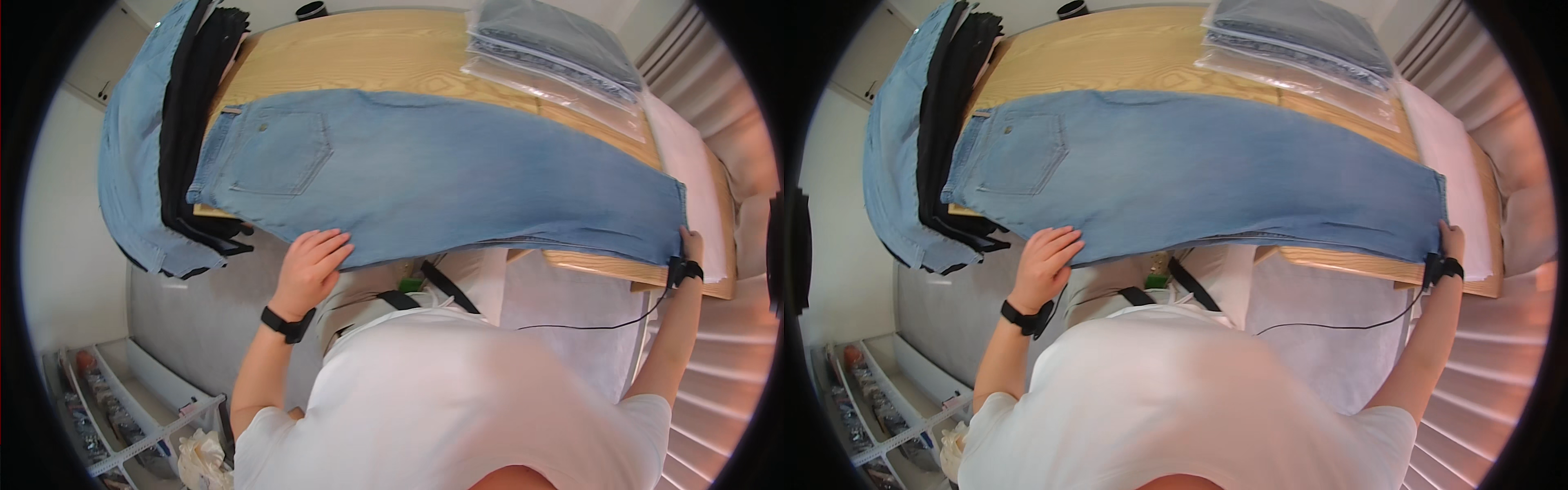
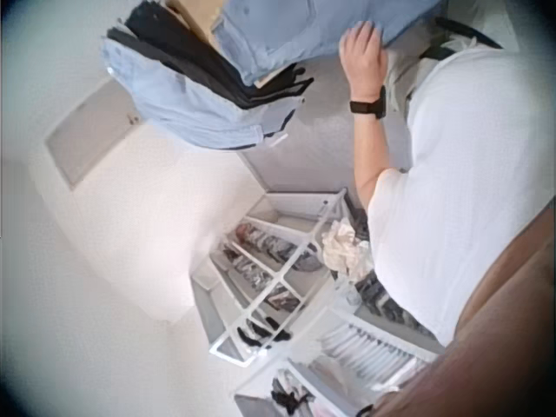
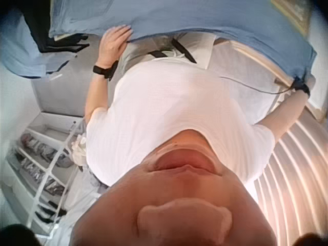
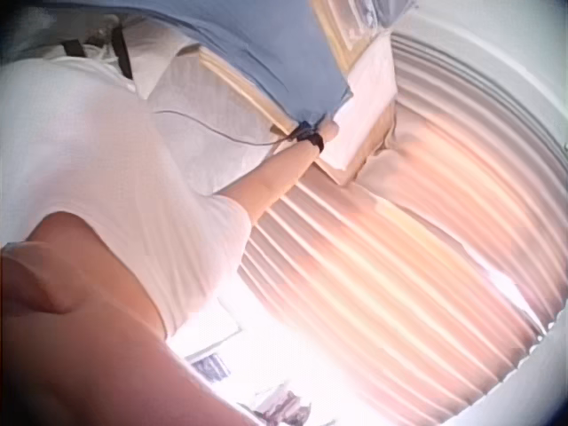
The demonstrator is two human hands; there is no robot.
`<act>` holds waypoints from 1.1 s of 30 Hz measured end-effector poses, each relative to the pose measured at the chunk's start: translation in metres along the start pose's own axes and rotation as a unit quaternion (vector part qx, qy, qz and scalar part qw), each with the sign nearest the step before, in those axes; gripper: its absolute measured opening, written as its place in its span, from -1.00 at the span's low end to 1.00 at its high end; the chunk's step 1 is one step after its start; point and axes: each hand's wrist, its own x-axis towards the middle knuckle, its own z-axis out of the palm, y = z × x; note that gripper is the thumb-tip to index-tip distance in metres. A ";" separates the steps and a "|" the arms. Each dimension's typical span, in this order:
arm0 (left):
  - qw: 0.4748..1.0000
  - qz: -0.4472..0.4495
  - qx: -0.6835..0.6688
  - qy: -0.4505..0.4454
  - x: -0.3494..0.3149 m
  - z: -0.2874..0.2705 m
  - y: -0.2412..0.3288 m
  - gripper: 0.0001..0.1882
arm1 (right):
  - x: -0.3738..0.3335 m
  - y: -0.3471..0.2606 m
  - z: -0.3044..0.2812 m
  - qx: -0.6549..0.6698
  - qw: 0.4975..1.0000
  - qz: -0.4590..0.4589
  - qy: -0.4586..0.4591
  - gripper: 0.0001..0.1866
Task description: Fold a pair of jeans and place them into a plastic shipping bag.
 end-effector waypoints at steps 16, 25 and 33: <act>0.998 -0.029 -0.061 0.012 0.010 -0.025 0.006 -0.58 | -0.407 -0.518 -0.067 0.274 0.753 -0.594 -0.071 -0.28; 0.975 -0.068 0.103 -0.182 0.005 -0.079 -0.062 -0.18 | -0.429 -0.525 -0.015 0.135 0.772 -0.614 0.090 -0.34; 0.961 -0.061 0.115 -0.244 0.081 -0.079 -0.103 -0.16 | -0.433 -0.528 -0.013 0.129 0.782 -0.600 0.107 -0.43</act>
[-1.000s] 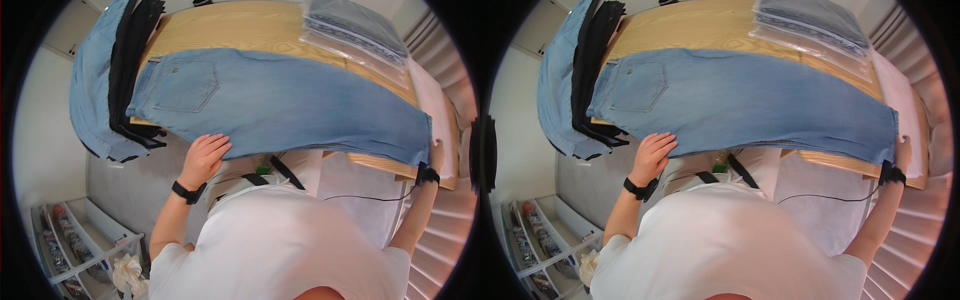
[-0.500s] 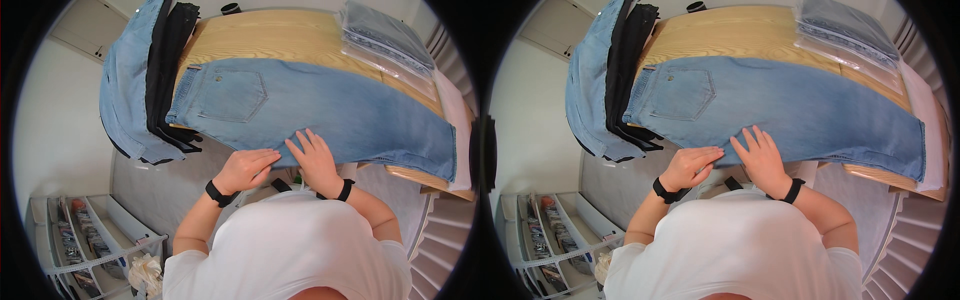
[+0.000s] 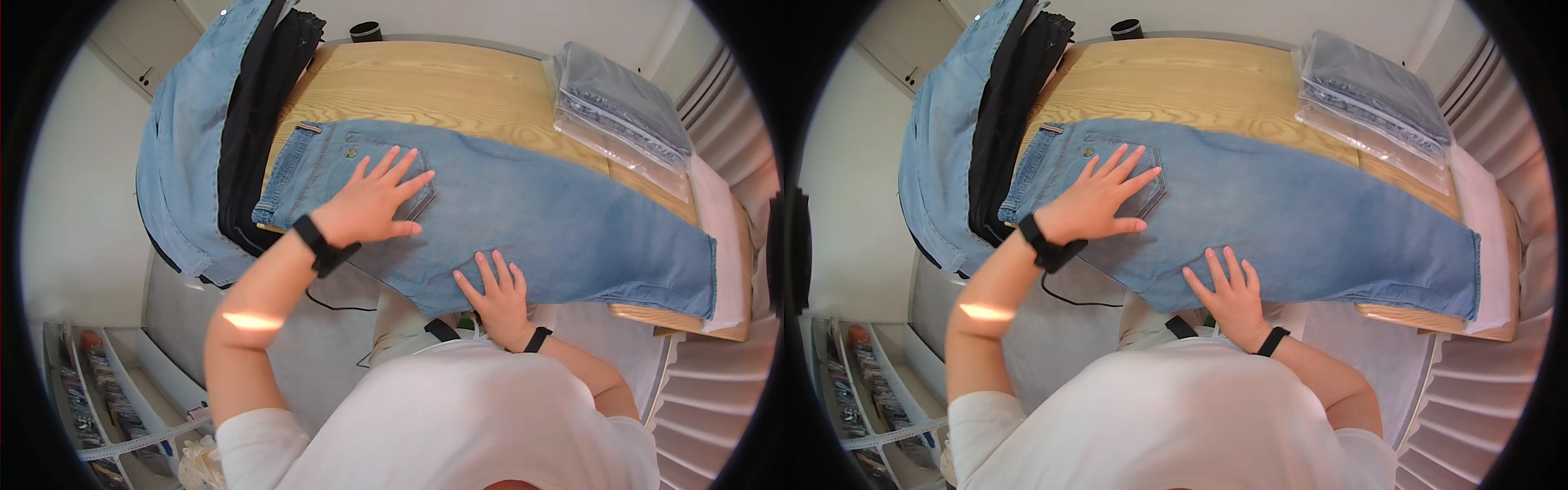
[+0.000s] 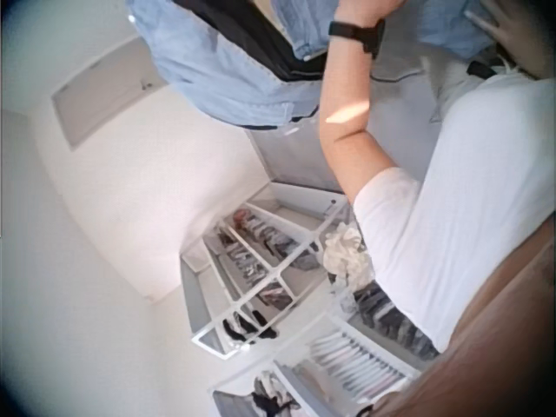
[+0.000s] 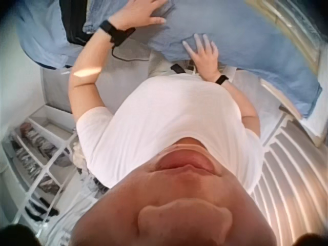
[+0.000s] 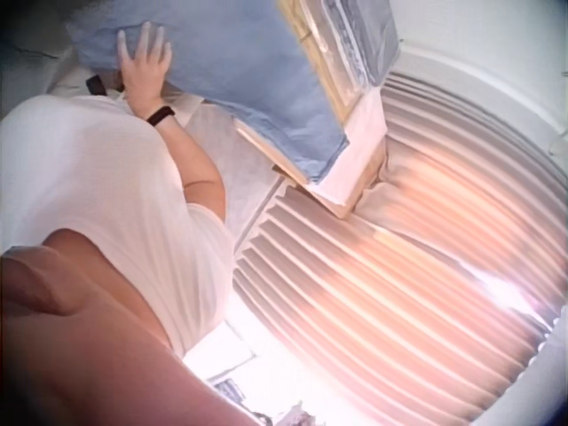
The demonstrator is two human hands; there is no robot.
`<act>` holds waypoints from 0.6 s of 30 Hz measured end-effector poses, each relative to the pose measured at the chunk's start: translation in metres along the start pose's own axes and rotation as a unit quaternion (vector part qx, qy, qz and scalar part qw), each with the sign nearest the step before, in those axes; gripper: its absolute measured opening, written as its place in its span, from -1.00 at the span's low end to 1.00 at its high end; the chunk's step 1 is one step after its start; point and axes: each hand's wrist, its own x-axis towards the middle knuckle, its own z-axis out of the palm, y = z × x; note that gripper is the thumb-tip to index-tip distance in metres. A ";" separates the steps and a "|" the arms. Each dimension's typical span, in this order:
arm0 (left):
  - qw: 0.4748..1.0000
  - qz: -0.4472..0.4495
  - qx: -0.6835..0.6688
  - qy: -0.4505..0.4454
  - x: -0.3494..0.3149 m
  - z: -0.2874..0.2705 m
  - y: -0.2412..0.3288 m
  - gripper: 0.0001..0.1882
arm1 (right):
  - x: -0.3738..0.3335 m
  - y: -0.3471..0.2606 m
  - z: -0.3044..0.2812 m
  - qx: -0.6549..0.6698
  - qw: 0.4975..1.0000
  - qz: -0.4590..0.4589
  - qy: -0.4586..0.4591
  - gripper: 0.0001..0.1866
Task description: Fold a pair of jeans and place them into a plastic shipping bag.
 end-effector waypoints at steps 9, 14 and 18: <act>0.968 -0.102 -0.061 -0.222 0.038 0.022 -0.046 -0.12 | -0.001 0.007 0.002 -0.020 1.000 -0.007 0.007 -0.42; 0.975 0.017 -0.213 -0.063 0.088 0.009 -0.044 -0.12 | -0.003 0.006 0.006 -0.015 0.999 -0.001 0.049 -0.48; 0.974 -0.067 -0.074 -0.204 0.130 0.021 -0.021 -0.17 | -0.004 0.004 0.007 -0.007 0.999 0.002 0.051 -0.49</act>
